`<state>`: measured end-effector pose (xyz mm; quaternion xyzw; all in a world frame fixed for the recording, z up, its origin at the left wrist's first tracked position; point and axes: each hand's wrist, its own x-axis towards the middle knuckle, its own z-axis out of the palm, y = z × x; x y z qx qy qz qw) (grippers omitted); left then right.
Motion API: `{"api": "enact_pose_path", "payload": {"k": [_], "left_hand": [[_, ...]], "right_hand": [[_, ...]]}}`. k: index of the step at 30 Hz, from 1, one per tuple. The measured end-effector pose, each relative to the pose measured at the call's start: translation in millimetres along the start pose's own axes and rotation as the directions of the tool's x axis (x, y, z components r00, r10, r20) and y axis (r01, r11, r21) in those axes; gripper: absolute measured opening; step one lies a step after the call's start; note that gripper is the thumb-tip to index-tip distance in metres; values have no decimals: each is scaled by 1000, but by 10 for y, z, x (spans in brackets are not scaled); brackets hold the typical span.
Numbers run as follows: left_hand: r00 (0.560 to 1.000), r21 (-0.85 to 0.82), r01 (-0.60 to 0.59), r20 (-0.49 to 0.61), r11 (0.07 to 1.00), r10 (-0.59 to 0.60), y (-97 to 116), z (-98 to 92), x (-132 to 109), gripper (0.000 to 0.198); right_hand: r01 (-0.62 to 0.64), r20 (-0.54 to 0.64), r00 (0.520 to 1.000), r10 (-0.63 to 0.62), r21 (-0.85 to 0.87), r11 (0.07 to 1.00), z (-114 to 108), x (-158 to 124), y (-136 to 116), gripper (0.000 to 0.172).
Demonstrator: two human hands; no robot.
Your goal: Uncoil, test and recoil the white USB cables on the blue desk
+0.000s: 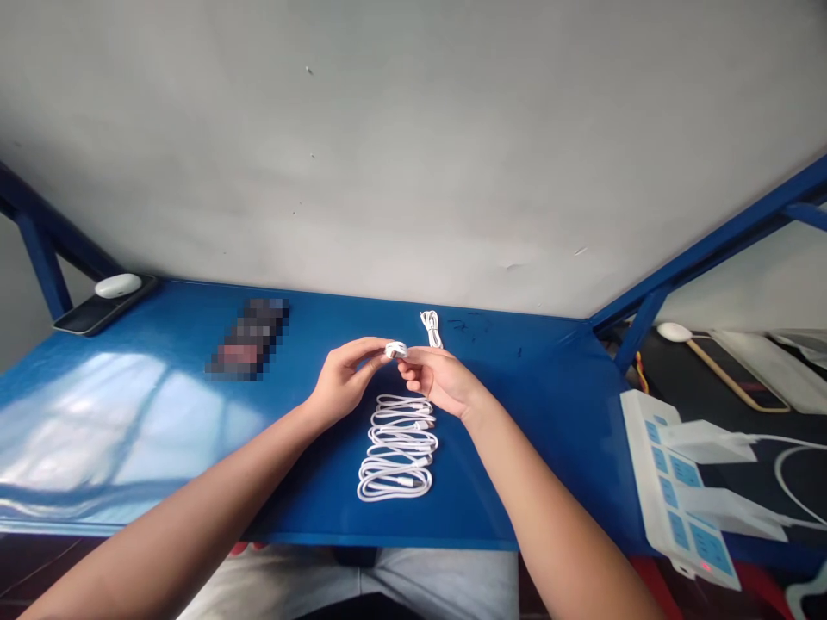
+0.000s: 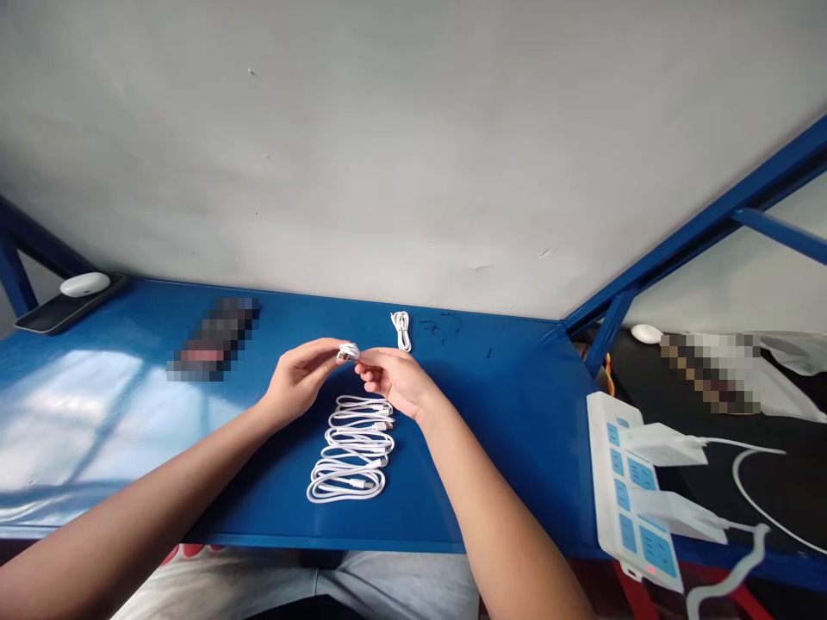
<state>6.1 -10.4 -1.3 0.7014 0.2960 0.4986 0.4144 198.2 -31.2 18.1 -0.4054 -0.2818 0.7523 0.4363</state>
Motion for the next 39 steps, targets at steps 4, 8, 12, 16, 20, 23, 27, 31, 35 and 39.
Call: {"api": "enact_pose_path", "payload": {"k": [4,8,12,16,20,23,27,31,35,39], "left_hand": [[995,81,-95,21,992,93,8,-3,-18,18],[1000,31,-5,14,999,5,89,-4,-30,17],[997,-20,79,-2,997,-79,148,-4,-26,17],[988,-11,156,-24,988,-156,131,12,-36,21],[950,-156,307,-5,939,-312,77,34,-21,30],[836,-397,527,83,751,-542,45,16,29,28],[594,-612,733,361,298,-719,52,-79,106,12],[505,-649,757,502,81,-702,112,-144,129,10],[652,-659,680,344,321,-676,150,-87,88,17],[881,-443,420,-10,792,-473,119,-18,41,27]], "right_hand": [[-111,40,993,114,-71,991,-29,-44,-72,24],[-199,57,977,206,-113,974,-22,-75,-101,22],[-140,47,989,144,-74,987,-8,-74,-87,20],[4,13,1000,-1,-178,984,-7,-50,-51,25],[286,-14,927,-374,-616,734,4,-29,16,22],[442,157,783,-602,-821,360,22,-29,58,22],[550,376,641,-669,-833,59,43,-33,79,23],[571,399,575,-714,-821,1,71,-48,91,23],[553,218,639,-738,-796,244,70,-40,107,20],[373,-105,847,-522,-582,723,24,35,123,25]]}}
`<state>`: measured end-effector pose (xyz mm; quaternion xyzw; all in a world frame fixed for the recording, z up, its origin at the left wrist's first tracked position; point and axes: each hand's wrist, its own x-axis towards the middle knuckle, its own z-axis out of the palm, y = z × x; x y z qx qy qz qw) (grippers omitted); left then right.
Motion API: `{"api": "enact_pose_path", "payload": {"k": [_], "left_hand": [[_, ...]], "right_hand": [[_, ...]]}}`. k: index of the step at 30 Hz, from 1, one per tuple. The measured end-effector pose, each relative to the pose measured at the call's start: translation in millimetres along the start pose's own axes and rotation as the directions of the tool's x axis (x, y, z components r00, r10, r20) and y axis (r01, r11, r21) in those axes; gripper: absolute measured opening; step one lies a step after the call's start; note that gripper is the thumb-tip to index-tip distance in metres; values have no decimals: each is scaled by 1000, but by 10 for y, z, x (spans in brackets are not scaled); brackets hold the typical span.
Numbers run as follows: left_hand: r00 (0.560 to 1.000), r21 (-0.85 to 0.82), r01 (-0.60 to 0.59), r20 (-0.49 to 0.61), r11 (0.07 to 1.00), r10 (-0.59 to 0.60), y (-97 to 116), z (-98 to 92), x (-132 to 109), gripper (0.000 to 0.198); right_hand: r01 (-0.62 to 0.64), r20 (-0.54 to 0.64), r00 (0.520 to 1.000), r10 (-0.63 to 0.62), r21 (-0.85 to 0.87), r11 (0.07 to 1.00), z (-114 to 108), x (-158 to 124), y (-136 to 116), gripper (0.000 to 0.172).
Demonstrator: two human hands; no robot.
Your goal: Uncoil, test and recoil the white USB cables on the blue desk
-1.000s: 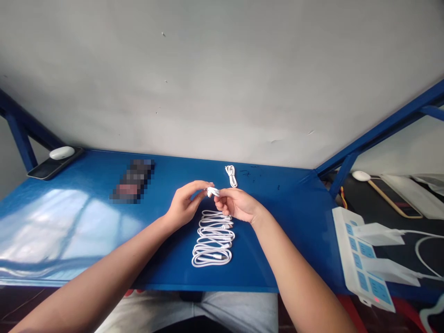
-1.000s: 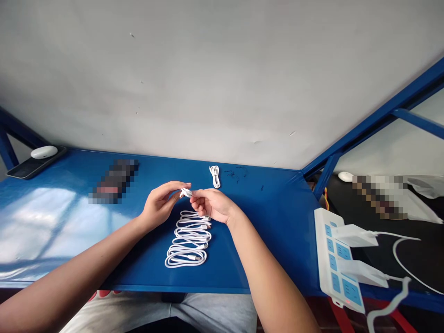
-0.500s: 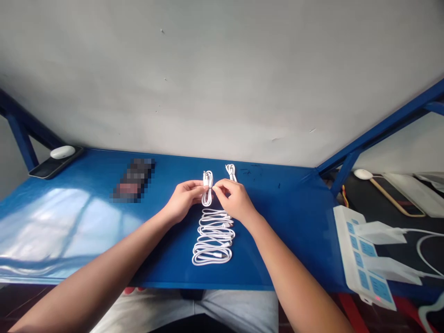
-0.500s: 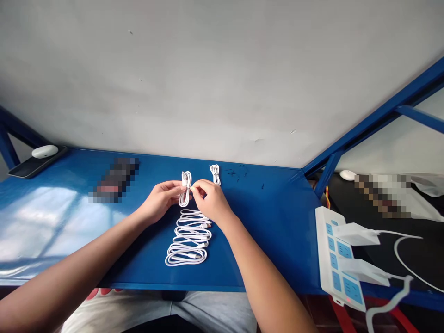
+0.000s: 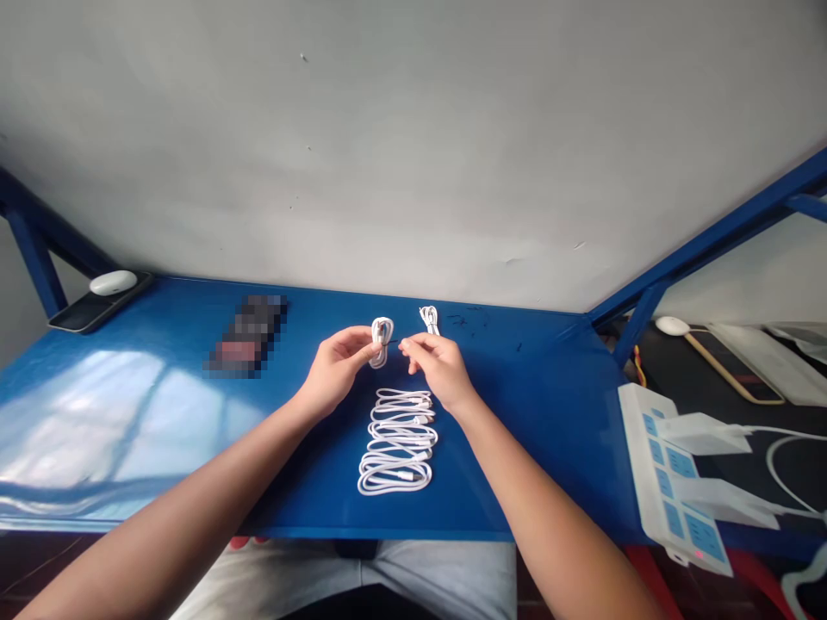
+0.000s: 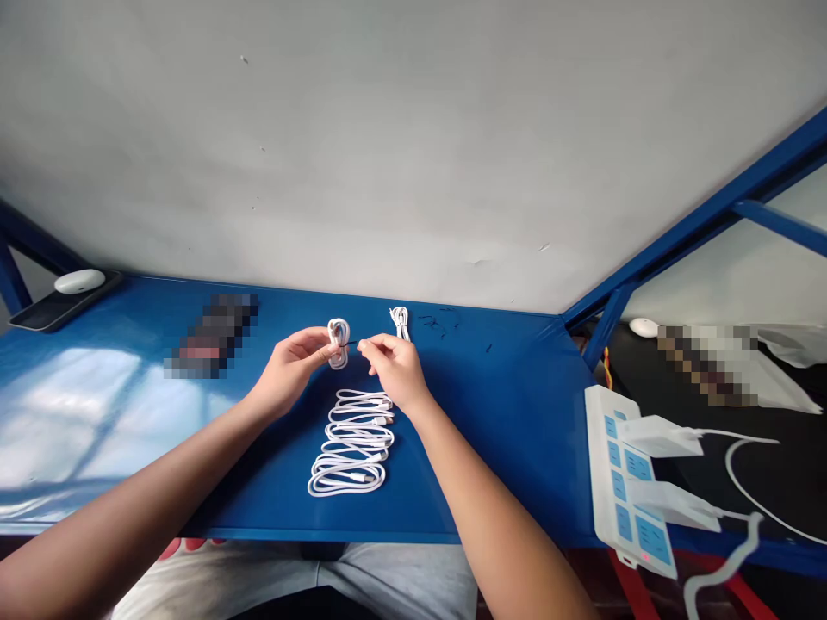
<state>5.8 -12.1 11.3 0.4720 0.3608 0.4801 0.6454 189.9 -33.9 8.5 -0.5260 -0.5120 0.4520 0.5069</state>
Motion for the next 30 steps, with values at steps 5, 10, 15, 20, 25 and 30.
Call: {"api": "enact_pose_path", "payload": {"k": [5,10,15,20,25,30], "left_hand": [[978,242,-208,68,948,198,-9,-24,-11,22],[922,402,-386,198,830,333,0,-49,-21,17],[926,356,-369,224,858,305,-29,-47,-33,17],[939,393,-341,186,854,289,-22,-16,-53,16],[980,328,-200,68,923,188,-83,57,-59,24],[990,-23,124,76,992,-122,-91,101,-46,32]], "right_hand": [[-324,173,944,281,322,890,12,25,8,33],[-387,234,921,312,445,808,2,-14,-68,29],[-437,253,898,361,402,805,-29,-25,-79,28],[-372,240,920,309,296,880,-30,-6,-40,33],[-39,44,998,38,15,999,24,-18,-28,23],[135,-25,989,-143,-193,972,62,-59,-35,18]]}}
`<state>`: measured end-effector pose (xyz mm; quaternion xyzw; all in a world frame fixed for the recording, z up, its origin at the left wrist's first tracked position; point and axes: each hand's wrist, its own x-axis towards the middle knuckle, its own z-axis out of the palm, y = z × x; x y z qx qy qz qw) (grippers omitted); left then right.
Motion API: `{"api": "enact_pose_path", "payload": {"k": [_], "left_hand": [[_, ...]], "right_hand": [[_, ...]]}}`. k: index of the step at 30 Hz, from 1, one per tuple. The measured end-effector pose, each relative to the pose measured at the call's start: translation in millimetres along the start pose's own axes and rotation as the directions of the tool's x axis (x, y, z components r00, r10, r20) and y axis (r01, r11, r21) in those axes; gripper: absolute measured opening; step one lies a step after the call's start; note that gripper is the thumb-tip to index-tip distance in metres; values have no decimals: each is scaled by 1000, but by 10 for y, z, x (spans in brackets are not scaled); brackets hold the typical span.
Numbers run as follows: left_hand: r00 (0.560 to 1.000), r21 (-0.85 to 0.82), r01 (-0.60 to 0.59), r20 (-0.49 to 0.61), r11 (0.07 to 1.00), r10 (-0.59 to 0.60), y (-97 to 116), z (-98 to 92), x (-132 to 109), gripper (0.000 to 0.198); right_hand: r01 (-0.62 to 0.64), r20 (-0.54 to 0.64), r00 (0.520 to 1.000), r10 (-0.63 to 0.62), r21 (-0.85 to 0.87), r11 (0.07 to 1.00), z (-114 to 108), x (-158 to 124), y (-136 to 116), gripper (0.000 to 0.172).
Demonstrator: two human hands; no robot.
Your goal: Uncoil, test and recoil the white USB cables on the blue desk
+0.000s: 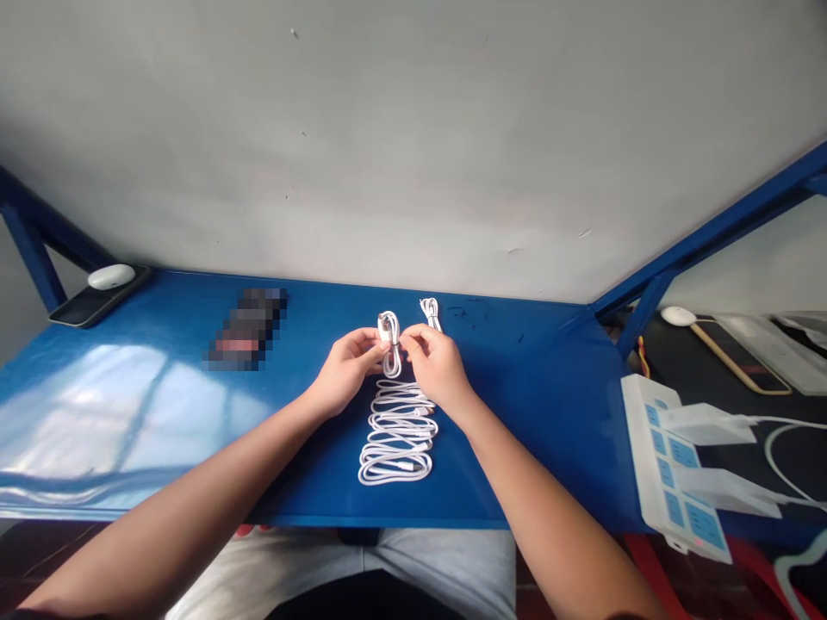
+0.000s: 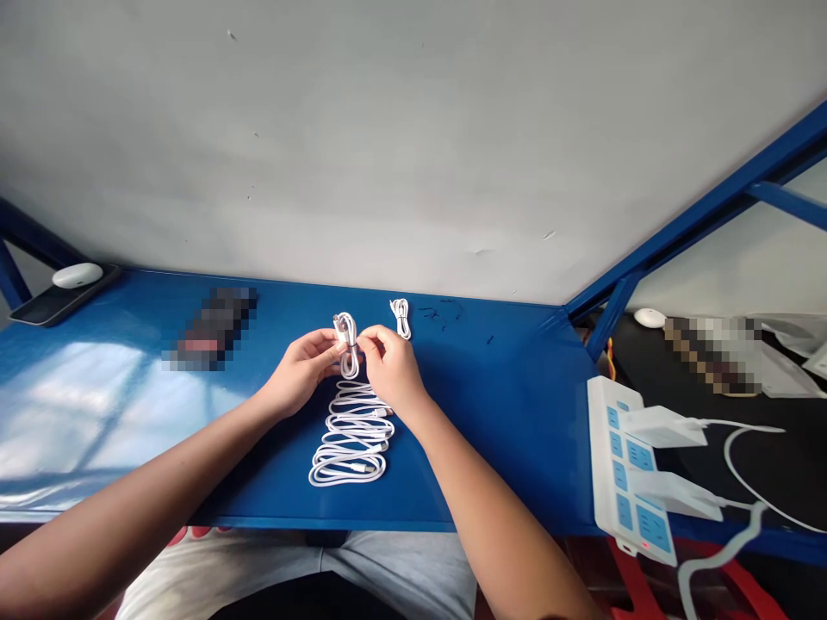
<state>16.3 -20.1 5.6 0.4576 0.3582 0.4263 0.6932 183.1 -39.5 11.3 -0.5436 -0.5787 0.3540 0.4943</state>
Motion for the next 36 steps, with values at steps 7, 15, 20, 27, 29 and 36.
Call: {"api": "enact_pose_path", "payload": {"k": [7,15,20,27,29,36], "left_hand": [[964,-227,237,177,944,-200,75,-39,-25,27],[912,-288,323,348,902,-215,125,-110,-42,26],[885,-294,391,381,872,-269,115,-135,-47,28],[902,-373,391,335,841,-271,203,-125,-35,24],[913,-379,371,313,847,-260,235,-126,-23,25],[989,-219,144,-1,965,-148,166,-196,79,20]], "right_hand": [[-399,299,901,314,288,870,-184,78,-6,17],[-473,332,866,374,297,830,-272,131,45,20],[-438,366,865,344,213,873,-336,145,71,20],[-382,253,904,344,115,917,-429,187,136,26],[-324,233,925,299,77,943,-433,186,132,28],[-220,85,973,215,51,974,-477,216,164,27]]}}
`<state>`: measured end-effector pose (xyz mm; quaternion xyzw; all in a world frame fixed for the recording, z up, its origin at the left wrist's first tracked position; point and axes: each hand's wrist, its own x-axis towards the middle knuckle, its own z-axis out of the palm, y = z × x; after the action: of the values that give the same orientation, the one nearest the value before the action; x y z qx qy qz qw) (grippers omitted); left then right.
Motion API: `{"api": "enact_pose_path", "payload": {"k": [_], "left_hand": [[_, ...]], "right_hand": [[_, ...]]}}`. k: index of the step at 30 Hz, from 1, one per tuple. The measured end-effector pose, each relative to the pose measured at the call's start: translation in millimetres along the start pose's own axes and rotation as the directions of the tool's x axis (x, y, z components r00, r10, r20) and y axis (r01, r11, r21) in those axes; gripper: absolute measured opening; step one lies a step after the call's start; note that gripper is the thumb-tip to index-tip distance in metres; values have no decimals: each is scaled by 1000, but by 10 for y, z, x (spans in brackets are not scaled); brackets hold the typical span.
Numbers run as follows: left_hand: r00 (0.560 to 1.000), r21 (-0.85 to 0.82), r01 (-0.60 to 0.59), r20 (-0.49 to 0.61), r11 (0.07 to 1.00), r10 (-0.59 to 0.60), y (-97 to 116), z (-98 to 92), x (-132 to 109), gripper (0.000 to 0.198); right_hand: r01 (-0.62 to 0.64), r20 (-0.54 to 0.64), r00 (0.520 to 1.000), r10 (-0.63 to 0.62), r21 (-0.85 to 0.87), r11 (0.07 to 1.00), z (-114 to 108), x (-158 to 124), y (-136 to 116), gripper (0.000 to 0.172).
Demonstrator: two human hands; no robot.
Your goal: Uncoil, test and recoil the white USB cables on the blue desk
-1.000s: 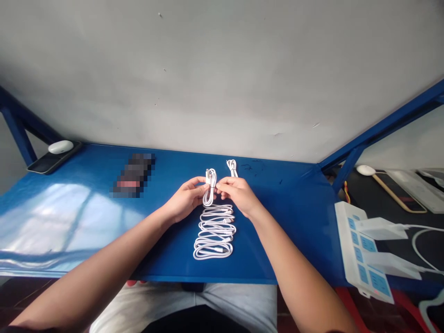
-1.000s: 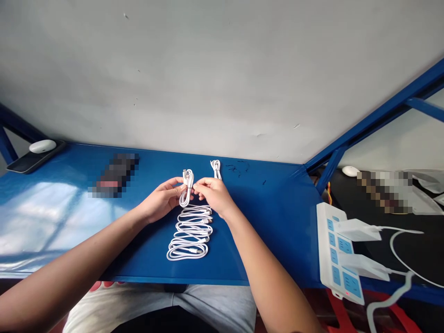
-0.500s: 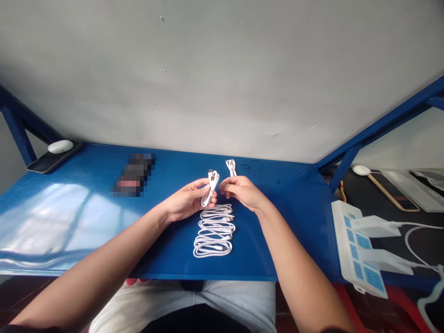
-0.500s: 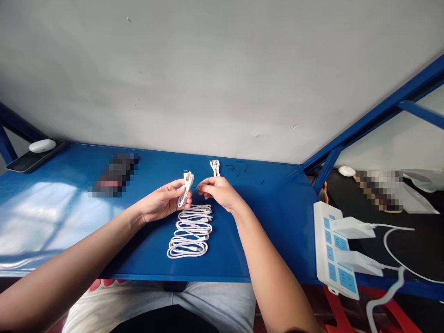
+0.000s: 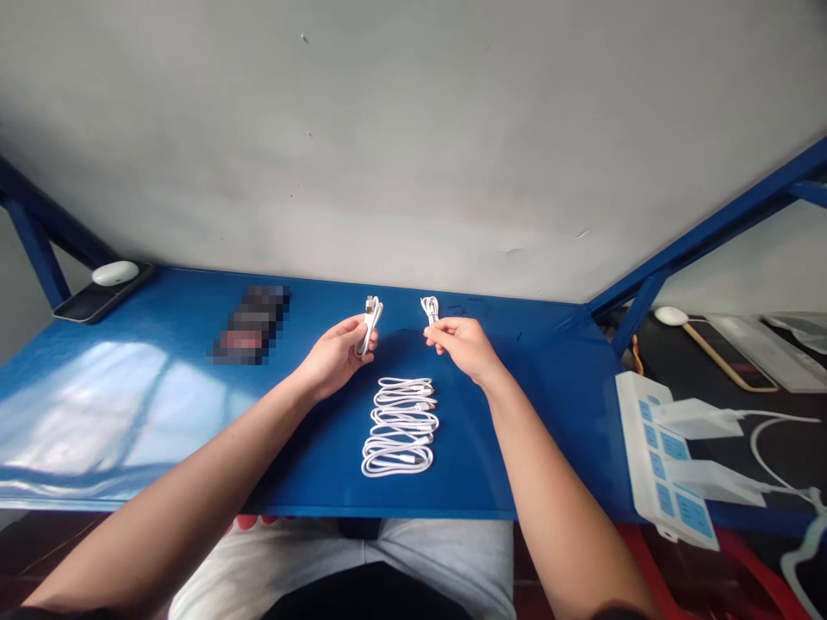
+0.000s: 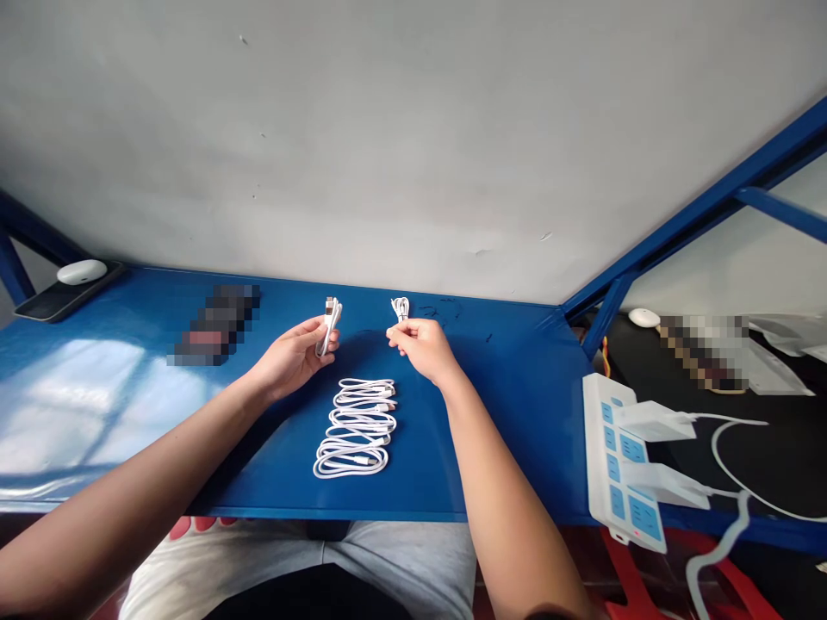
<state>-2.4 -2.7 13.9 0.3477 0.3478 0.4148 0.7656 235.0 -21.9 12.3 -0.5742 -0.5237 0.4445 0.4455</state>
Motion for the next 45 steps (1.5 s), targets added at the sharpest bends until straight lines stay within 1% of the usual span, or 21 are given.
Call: {"api": "enact_pose_path", "payload": {"k": [1,2,3,5,7,9,11,13,15,18,20,23,26,28,31,33,35,38,41,43,45], "left_hand": [[997,112,-69,-38,991,74,-25,-24,18,21],[986,258,-143,-53,956,161,-52,-46,33,22],[968,414,-211,-38,885,248,-80,-65,44,24],[929,669,-314,69,674,364,-139,-83,52,27],[903,800,-375,200,469,381,-196,-66,49,30],[882,865,-416,309,280,357,-248,-22,48,34],[860,887,-447,391,114,326,-292,29,56,37],[839,877,-480,449,28,306,-321,63,72,38],[821,858,-513,482,25,305,-334,70,86,37],[800,824,-561,517,74,305,-319,51,78,32],[793,804,-583,533,115,296,-293,44,49,30],[806,787,-580,517,208,289,-241,48,-5,32],[840,770,-539,458,343,290,-191,36,-30,35],[859,756,-510,422,412,289,-167,9,-23,37],[871,766,-489,411,418,268,-147,-40,5,36],[871,781,-490,425,387,245,-143,-63,20,32],[868,786,-496,443,369,223,-140,-72,27,28],[855,777,-517,485,358,182,-130,-66,25,24],[843,772,-534,518,345,144,-108,-48,15,23],[841,763,-536,521,362,147,-95,-32,5,23],[852,753,-520,492,403,180,-88,-16,-5,24]], "right_hand": [[7,-47,999,-7,0,1000,-31,23,22,26],[16,-103,995,-16,-4,1000,-72,49,48,26],[25,-163,986,-27,-16,1000,-121,78,78,26],[43,-307,950,-65,-81,996,-245,141,150,27],[32,-466,875,-132,-216,976,-383,204,239,26],[-32,-589,787,-183,-335,942,-508,262,337,24],[-76,-634,745,-205,-387,919,-594,308,427,23],[-108,-658,724,-206,-403,909,-636,336,491,23],[-158,-689,702,-177,-393,906,-645,343,518,22],[-280,-734,674,-82,-356,892,-643,323,508,18],[-341,-742,669,-46,-362,867,-646,308,488,16],[-378,-731,680,-57,-416,827,-643,297,454,14],[-332,-713,687,-140,-479,813,-584,292,397,18],[-223,-655,724,-216,-518,826,-490,280,345,18],[-35,-483,836,-261,-520,853,-282,247,276,25],[-7,-389,893,-228,-517,856,-143,225,254,35],[-25,-324,930,-175,-531,847,-40,216,257,40],[-36,-289,945,-150,-553,833,20,228,288,34],[-25,-299,940,-162,-537,843,8,239,302,18],[-28,-309,938,-155,-514,858,-8,228,282,11],[-39,-331,934,-133,-466,884,-14,201,239,10]]}}
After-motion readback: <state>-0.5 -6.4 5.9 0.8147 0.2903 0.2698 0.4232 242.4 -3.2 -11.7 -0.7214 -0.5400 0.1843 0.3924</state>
